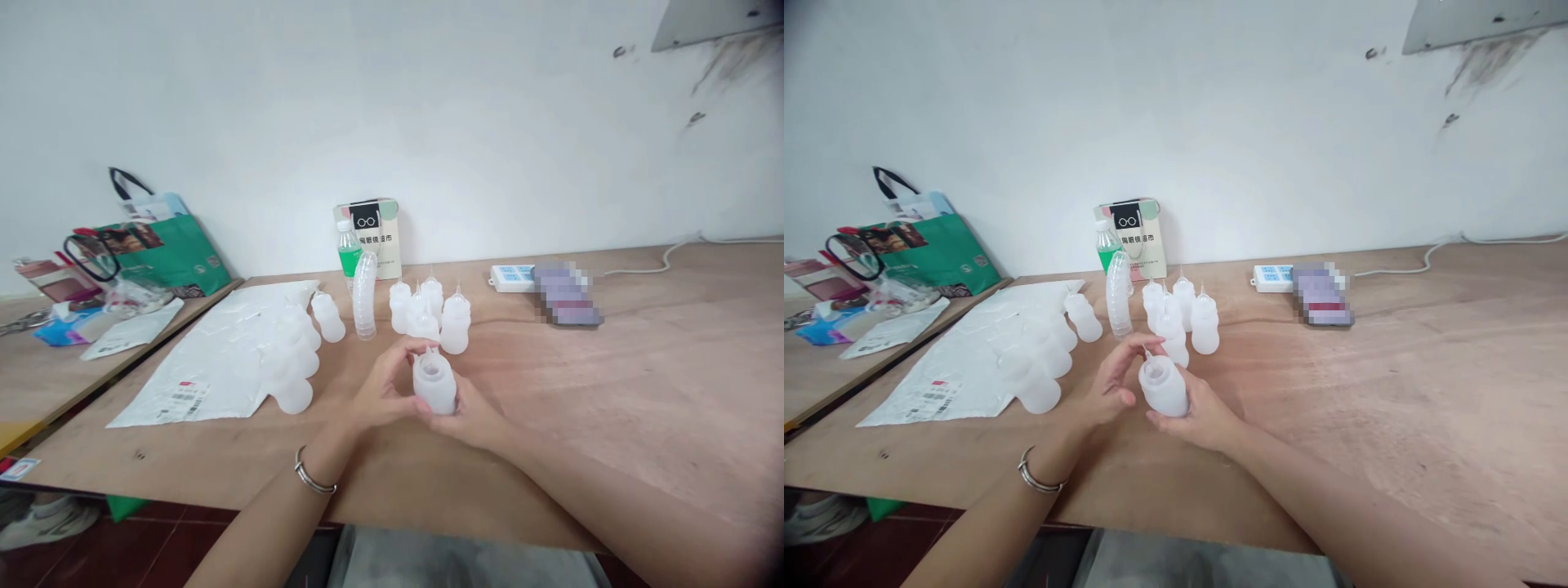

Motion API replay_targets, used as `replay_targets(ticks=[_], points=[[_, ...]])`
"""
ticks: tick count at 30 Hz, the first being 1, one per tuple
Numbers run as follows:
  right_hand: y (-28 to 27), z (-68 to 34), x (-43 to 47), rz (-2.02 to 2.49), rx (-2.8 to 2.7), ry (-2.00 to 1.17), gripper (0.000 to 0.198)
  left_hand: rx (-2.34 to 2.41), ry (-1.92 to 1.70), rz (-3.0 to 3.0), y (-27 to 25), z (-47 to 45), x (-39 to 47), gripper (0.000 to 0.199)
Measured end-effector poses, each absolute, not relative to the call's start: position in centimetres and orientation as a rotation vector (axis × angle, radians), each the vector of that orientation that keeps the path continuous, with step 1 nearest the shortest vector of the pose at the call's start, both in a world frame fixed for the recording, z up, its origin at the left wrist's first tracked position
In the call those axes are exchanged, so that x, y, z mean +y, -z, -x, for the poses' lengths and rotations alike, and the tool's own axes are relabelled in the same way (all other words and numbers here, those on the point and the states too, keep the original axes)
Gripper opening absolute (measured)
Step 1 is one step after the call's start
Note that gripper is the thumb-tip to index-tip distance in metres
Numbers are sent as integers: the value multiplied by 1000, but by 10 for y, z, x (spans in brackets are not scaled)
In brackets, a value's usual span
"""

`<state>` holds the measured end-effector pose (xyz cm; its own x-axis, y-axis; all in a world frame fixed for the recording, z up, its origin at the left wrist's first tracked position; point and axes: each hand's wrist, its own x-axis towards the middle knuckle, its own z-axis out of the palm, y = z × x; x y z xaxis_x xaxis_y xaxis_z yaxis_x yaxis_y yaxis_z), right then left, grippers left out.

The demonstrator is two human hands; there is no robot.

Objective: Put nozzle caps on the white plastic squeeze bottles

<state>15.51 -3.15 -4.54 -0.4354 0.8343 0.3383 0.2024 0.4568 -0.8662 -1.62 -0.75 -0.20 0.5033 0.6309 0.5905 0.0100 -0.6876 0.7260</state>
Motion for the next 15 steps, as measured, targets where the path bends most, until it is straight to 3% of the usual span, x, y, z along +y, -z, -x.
replay_targets(ticks=[4, 9, 11, 15], points=[[44, -157, -31, 869, -1887, -1069, 35, 580, -1181, -1947, 4, 6, -13, 55], [35, -159, -38, 571, -1930, -1745, 26, 438, -909, -1707, -2, 11, -12, 41], [34, -157, -39, 635, -1909, -1626, 27, 404, -853, -1673, -5, 13, -13, 43], [36, -153, -39, 814, -1916, -1091, 41, 498, -879, -1665, -5, 9, -17, 54]])
